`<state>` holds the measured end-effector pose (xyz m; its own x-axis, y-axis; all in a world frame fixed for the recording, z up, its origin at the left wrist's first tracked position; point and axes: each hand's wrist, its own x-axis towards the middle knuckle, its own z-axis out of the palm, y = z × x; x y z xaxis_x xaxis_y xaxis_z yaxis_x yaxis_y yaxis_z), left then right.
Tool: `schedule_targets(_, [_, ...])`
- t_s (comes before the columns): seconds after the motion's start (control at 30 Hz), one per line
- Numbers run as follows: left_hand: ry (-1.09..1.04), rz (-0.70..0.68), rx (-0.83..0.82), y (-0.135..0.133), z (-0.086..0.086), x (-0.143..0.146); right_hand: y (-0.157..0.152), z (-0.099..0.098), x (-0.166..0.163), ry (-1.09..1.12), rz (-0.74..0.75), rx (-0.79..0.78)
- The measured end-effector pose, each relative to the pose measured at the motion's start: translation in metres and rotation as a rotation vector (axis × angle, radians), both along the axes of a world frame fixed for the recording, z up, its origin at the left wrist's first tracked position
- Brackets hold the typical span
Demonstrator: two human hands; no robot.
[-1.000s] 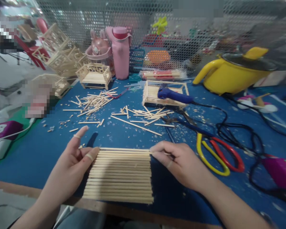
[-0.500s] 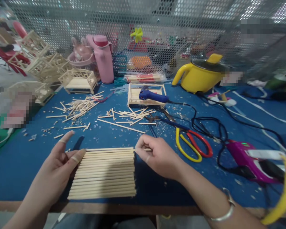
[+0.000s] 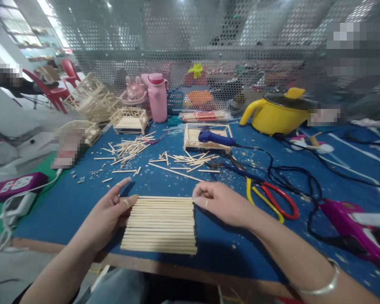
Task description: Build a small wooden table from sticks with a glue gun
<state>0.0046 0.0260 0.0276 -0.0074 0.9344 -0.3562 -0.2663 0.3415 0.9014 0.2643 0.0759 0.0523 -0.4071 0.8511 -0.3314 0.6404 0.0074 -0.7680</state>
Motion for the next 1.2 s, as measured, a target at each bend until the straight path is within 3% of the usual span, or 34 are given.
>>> schedule_targets(0.43, [-0.142, 0.120, -0.168, 0.0039, 0.0010, -0.0036, -0.0007, -0.0047, -0.0007, -0.055, -0.047, -0.003])
schedule_targets(0.67, [-0.050, -0.034, -0.044, 0.0021, -0.0028, -0.0021, -0.0007, -0.0037, -0.0011, -0.032, -0.082, -0.029])
schedule_targets(0.93, [0.008, -0.025, -0.060, 0.0023, -0.0015, 0.0000, -0.0033, -0.0036, -0.0014, 0.013, -0.138, -0.105])
schedule_targets(1.2, [0.056, -0.003, -0.062, 0.0005, -0.0078, 0.0008, -0.0041, -0.0029, -0.0046, -0.027, -0.150, -0.054])
